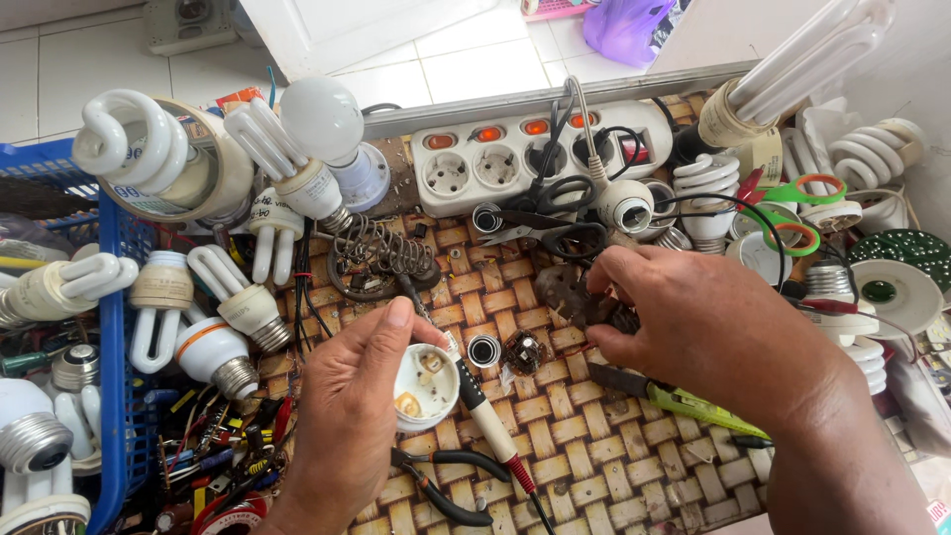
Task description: The person is repairing a compact fluorescent light bulb base. They use pliers to adjust internal components and a soldering iron to solder wires inside the bulb's base. The workspace is cluttered with various light bulbs and tools.
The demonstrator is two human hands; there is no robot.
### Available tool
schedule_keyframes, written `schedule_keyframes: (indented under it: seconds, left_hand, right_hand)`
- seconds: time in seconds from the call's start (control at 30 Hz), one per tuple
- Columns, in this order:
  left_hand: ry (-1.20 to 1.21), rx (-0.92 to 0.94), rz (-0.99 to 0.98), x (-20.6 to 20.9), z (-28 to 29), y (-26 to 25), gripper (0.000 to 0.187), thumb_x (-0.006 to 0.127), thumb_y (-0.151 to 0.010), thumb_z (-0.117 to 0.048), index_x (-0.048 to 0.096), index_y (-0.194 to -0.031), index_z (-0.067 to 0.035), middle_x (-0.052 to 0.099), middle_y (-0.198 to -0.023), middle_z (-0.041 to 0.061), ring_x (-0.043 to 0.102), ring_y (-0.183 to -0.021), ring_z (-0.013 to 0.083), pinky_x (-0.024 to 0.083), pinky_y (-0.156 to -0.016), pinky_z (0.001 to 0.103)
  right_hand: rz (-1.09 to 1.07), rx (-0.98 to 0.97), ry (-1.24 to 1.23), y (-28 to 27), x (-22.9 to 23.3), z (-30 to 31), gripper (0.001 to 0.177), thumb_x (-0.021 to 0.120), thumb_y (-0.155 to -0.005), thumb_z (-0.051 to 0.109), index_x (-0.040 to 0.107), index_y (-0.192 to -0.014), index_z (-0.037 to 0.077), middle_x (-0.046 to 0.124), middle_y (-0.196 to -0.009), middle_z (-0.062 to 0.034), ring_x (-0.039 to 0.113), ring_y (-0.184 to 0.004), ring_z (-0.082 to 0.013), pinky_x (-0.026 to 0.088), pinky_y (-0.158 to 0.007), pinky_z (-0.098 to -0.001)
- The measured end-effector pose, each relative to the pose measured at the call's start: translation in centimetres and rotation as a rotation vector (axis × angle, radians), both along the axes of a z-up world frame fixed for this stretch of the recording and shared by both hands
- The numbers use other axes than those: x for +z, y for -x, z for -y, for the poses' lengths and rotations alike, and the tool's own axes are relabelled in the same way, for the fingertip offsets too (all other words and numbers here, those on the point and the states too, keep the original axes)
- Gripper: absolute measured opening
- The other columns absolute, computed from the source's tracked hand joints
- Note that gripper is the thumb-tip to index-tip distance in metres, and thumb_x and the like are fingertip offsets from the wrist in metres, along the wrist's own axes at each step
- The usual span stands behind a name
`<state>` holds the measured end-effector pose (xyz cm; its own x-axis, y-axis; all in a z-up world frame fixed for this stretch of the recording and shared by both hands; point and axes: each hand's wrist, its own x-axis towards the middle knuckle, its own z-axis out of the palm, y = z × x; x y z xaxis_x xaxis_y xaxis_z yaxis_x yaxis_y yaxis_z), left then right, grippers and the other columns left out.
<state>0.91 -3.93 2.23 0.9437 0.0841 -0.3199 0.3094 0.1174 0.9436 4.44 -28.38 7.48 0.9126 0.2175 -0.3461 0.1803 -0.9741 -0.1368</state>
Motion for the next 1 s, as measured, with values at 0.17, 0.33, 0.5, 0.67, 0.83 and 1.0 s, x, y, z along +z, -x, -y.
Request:
schedule_keyframes:
  seconds: [0.17, 0.33, 0.5, 0.67, 0.83, 1.0]
  left_hand:
    - [0.021, -0.070, 0.051, 0.8, 1.4, -1.0, 0.040, 0.053, -0.097, -0.028, 0.072, -0.076, -0.001, 0.070, -0.058, 0.012, 0.070, -0.047, 0.0209, 0.049, -0.040, 0.028]
    - [-0.134, -0.046, 0.054, 0.1, 1.4, -1.2, 0.042, 0.052, -0.098, -0.032, 0.074, -0.073, -0.006, 0.064, -0.058, 0.002, 0.047, -0.047, 0.0094, 0.034, -0.043, 0.027]
    - [-0.161, -0.031, 0.058, -0.2, 1.1, -0.9, 0.042, 0.053, -0.098, -0.032, 0.074, -0.073, -0.006, 0.065, -0.061, 0.002, 0.046, -0.048, 0.0086, 0.034, -0.042, 0.026]
    - [-0.158, -0.057, 0.063, -0.5, 0.9, -0.7, 0.040, 0.053, -0.097, -0.032, 0.074, -0.073, -0.007, 0.068, -0.063, 0.002, 0.049, -0.048, 0.0091, 0.037, -0.042, 0.026]
    - [-0.169, -0.041, 0.034, -0.7, 0.2, -0.5, 0.041, 0.053, -0.096, -0.031, 0.075, -0.073, -0.006, 0.072, -0.065, 0.004, 0.053, -0.049, 0.0109, 0.043, -0.043, 0.028]
    - [-0.292, -0.076, 0.152, -0.8, -0.6, -0.1, 0.042, 0.050, -0.098, -0.032, 0.074, -0.073, -0.009, 0.069, -0.071, -0.002, 0.051, -0.063, 0.0096, 0.039, -0.063, 0.026]
  right_hand:
    - [-0.093, -0.087, 0.024, 0.3, 0.6, 0.1, 0.027, 0.069, -0.077, 0.046, 0.064, -0.099, 0.031, 0.075, -0.090, 0.0052, 0.071, -0.078, -0.0208, 0.052, -0.073, -0.0381]
    - [-0.160, -0.067, -0.025, 0.3, 0.7, 0.7, 0.032, 0.077, -0.075, 0.048, 0.066, -0.103, 0.037, 0.074, -0.085, 0.0101, 0.071, -0.074, -0.0132, 0.054, -0.072, -0.0309]
    - [-0.189, -0.134, 0.050, 0.0, 0.6, 1.8, 0.032, 0.073, -0.078, 0.049, 0.067, -0.105, 0.035, 0.079, -0.089, 0.0094, 0.074, -0.079, -0.0130, 0.057, -0.076, -0.0298]
    - [-0.164, -0.083, 0.012, 0.0, 0.5, 1.5, 0.038, 0.075, -0.077, 0.050, 0.065, -0.113, 0.039, 0.076, -0.082, 0.0079, 0.073, -0.072, -0.0102, 0.059, -0.069, -0.0282]
    - [-0.137, -0.050, 0.001, 0.3, -0.2, 1.2, 0.036, 0.075, -0.076, 0.050, 0.064, -0.108, 0.039, 0.073, -0.081, 0.0085, 0.071, -0.072, -0.0148, 0.055, -0.070, -0.0335]
    - [-0.126, -0.056, 0.006, 0.6, -1.0, 0.7, 0.033, 0.071, -0.077, 0.049, 0.064, -0.107, 0.037, 0.073, -0.083, 0.0066, 0.072, -0.068, -0.0189, 0.055, -0.070, -0.0355]
